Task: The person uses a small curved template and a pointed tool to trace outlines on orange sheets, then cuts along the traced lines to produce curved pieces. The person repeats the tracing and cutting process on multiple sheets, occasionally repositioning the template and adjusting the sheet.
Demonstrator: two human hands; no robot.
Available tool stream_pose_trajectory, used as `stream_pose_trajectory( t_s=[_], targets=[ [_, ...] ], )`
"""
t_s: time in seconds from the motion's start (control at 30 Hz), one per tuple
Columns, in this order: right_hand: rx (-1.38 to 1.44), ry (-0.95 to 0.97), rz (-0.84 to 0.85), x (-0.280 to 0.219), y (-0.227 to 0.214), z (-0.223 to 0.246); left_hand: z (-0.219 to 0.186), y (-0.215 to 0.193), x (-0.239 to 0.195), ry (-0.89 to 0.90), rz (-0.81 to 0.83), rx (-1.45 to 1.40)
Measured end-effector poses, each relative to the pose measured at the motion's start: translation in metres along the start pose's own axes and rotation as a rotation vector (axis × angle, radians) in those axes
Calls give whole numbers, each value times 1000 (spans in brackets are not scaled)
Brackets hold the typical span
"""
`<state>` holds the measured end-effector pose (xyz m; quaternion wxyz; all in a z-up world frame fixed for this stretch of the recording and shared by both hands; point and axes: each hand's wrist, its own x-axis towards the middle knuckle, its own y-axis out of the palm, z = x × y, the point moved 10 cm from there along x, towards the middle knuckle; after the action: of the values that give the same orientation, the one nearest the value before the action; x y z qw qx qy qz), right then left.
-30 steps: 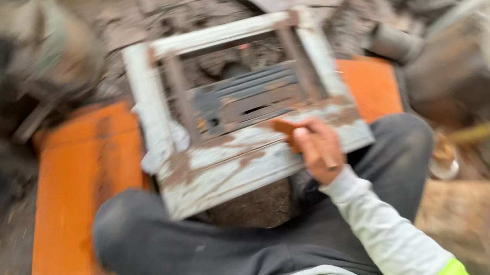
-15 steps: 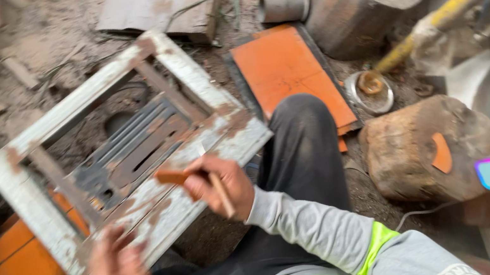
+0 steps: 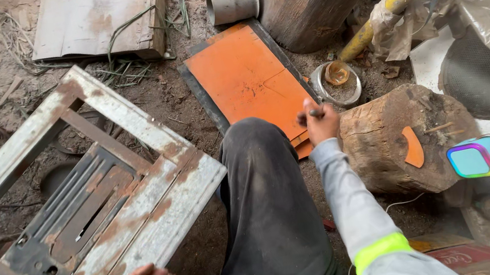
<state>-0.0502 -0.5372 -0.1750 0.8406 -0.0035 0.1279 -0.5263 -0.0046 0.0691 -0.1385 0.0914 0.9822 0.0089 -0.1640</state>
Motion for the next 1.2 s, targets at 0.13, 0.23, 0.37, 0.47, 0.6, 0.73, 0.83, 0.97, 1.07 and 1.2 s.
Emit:
stream_pose_trajectory(
  t_s=[0.13,0.23,0.37,0.47,0.6,0.73,0.83,0.97,1.07,1.2],
  targets=[
    [-602,363,-326,-8,-20,-96,65,-34,13,-141,-28,77],
    [-611,506,-324,-23,-6,-113,97,-57,19,-224,-89,116],
    [-588,559,-253,-18,12,-109,118,-68,30,-269,-139,115],
    [-573,551,-205,-5,18,-100,125,-72,32,-281,-175,98],
    [-579,540,-163,-9,18,-90,124,-82,22,-297,-202,73],
    [-600,453,-72,-23,13,-66,119,-87,13,-275,-200,37],
    [-624,457,-76,-49,7,-58,121,-92,20,-326,-169,27],
    [-644,389,-72,-72,0,-55,112,-107,19,-229,-215,26],
    [-626,184,-31,-52,3,-42,104,-116,11,-210,-253,36],
    [-128,-118,49,-7,12,-15,69,-83,6,-136,-191,-51]
  ],
)
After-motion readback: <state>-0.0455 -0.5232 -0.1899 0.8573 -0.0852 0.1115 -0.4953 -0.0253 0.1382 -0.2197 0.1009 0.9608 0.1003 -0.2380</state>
